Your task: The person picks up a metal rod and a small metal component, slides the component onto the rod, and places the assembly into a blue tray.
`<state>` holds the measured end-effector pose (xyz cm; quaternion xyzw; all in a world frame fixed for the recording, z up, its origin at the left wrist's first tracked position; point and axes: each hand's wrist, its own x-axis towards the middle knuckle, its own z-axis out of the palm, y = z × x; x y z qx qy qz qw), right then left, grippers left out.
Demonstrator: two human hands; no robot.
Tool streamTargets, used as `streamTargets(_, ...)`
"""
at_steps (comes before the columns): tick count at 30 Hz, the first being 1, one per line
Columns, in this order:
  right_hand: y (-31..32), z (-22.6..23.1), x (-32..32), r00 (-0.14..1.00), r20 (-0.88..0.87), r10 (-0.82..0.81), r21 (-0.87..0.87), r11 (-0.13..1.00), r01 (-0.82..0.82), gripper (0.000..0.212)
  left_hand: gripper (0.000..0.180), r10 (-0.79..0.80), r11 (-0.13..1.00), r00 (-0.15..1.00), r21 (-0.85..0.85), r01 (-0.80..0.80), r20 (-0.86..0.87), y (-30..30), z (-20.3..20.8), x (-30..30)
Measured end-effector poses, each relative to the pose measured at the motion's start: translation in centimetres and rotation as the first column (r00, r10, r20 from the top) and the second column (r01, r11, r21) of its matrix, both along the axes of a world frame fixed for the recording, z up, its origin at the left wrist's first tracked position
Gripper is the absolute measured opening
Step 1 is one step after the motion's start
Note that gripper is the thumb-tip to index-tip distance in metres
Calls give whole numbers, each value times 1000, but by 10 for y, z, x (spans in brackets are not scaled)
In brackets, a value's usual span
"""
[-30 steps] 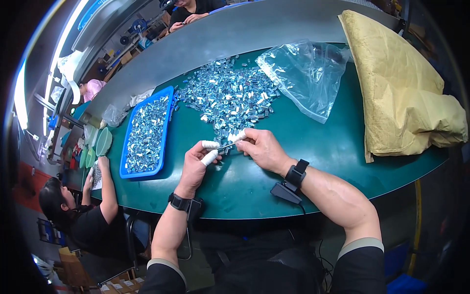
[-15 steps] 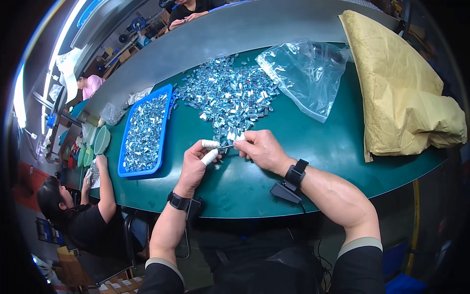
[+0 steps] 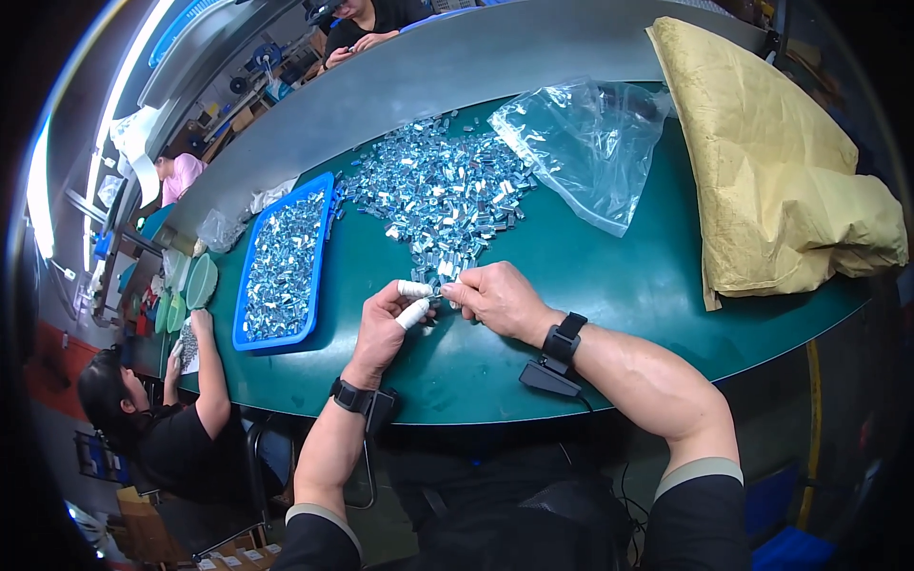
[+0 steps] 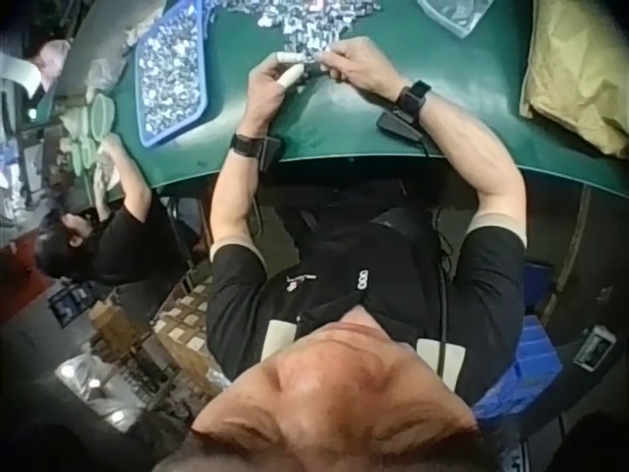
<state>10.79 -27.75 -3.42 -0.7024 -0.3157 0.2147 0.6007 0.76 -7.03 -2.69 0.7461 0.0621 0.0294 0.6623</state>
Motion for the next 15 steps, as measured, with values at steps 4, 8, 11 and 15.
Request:
streamTargets(4,1,3,0,993,119,-1,-86,996,11,42,17,11,1000,1000,-6,-11,7,0,0,1)
streamTargets(8,2,0,1,996,90,19,-93,996,-11,40,16,-6,1000,999,28,5,34,3,-4,0)
streamTargets(11,0,1,1,997,61,37,-65,997,-33,39,15,-4,1000,1000,7,4,28,1,-1,-1)
streamTargets(15,-1,-2,2,999,-5,41,5,999,-41,38,14,9,999,1000,54,-10,25,2,7,-5)
